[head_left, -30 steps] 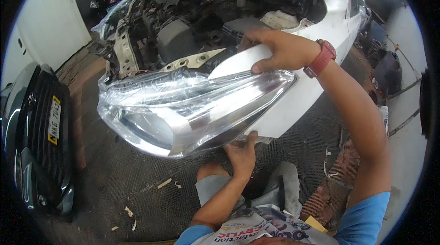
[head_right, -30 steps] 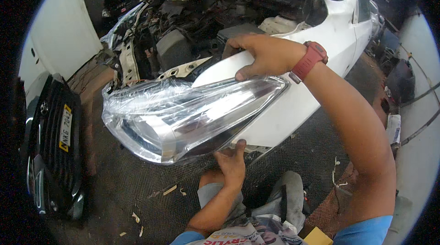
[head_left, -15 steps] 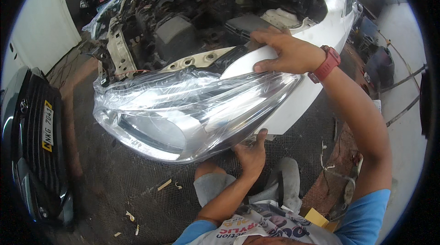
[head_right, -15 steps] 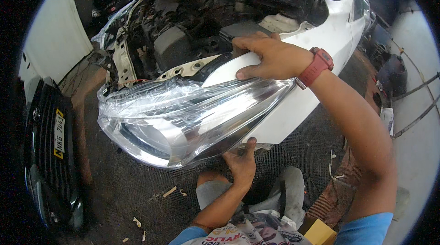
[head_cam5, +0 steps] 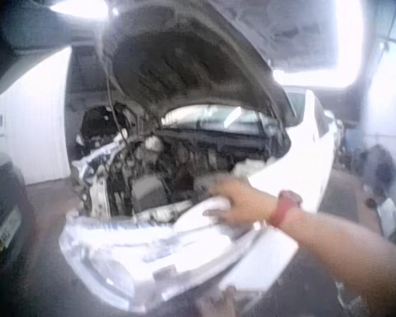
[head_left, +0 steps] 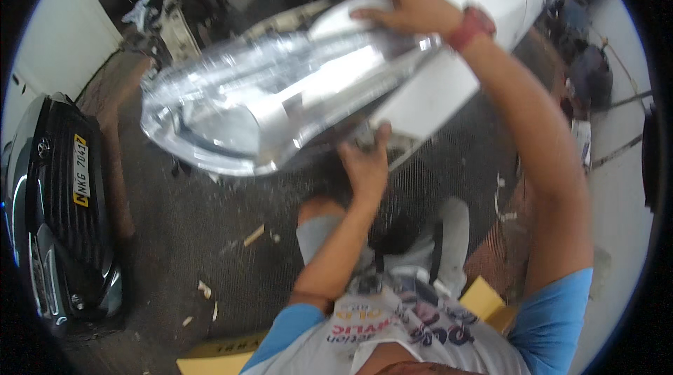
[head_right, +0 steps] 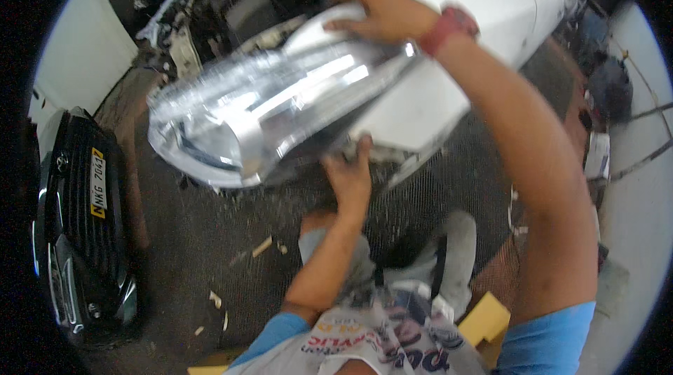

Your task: The person installs a car headlight into the front of a white vehicle. They position the headlight, connect the wiring harness, and secure it with screws using a power drill and a hammer.

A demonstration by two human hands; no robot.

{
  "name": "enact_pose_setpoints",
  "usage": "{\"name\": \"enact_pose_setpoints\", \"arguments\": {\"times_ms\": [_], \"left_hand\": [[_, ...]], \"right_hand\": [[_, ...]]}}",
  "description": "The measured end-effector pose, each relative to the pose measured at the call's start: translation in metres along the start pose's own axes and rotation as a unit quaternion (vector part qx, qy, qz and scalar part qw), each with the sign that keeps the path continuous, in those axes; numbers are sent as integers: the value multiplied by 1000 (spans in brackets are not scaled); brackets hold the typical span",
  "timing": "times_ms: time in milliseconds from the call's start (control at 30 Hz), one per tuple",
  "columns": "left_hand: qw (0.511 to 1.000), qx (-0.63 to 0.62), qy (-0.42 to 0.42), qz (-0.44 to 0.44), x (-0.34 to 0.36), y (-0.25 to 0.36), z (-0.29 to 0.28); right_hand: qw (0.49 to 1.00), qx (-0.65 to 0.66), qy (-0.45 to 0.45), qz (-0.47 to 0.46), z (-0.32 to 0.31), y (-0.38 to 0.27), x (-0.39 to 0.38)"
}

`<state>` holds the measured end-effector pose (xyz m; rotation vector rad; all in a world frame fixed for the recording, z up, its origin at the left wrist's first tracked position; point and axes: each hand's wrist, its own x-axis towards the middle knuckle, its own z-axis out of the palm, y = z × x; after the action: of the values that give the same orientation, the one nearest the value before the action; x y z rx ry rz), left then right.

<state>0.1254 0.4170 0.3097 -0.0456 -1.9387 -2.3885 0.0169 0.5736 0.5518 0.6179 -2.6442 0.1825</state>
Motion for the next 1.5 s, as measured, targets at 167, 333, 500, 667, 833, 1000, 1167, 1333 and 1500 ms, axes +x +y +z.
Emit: {"name": "enact_pose_setpoints", "arguments": {"times_ms": [167, 333, 500, 667, 833, 1000, 1167, 1333, 1500], "left_hand": [[995, -62, -48, 66, 3, -4, -21], [980, -178, -54, 64, -4, -1, -1], [983, -143, 17, 118, 4, 6, 4], [961, -239, 28, 138, 0, 10, 26], [964, -229, 1, 138, 3, 7, 27], [965, -221, 17, 141, 8, 1, 20], [947, -259, -113, 151, -3, -33, -19], [969, -214, -57, 111, -8, -45, -32], [960, -247, -20, 127, 10, -50, -29]], "right_hand": [[993, 68, -88, 46, -8, -10, 12], [968, 238, 15, 75, -38, -22, -16], [940, 129, 315, -2, -10, -48, -85], [907, 141, 346, 195, 59, -52, -240], [822, 273, 272, 419, 151, -44, -374], [748, 335, 303, 487, 183, -35, -458], [715, 272, 329, 553, 192, -14, -529], [686, 263, 346, 584, 205, -4, -579], [658, 305, 363, 585, 211, -16, -588]]}}
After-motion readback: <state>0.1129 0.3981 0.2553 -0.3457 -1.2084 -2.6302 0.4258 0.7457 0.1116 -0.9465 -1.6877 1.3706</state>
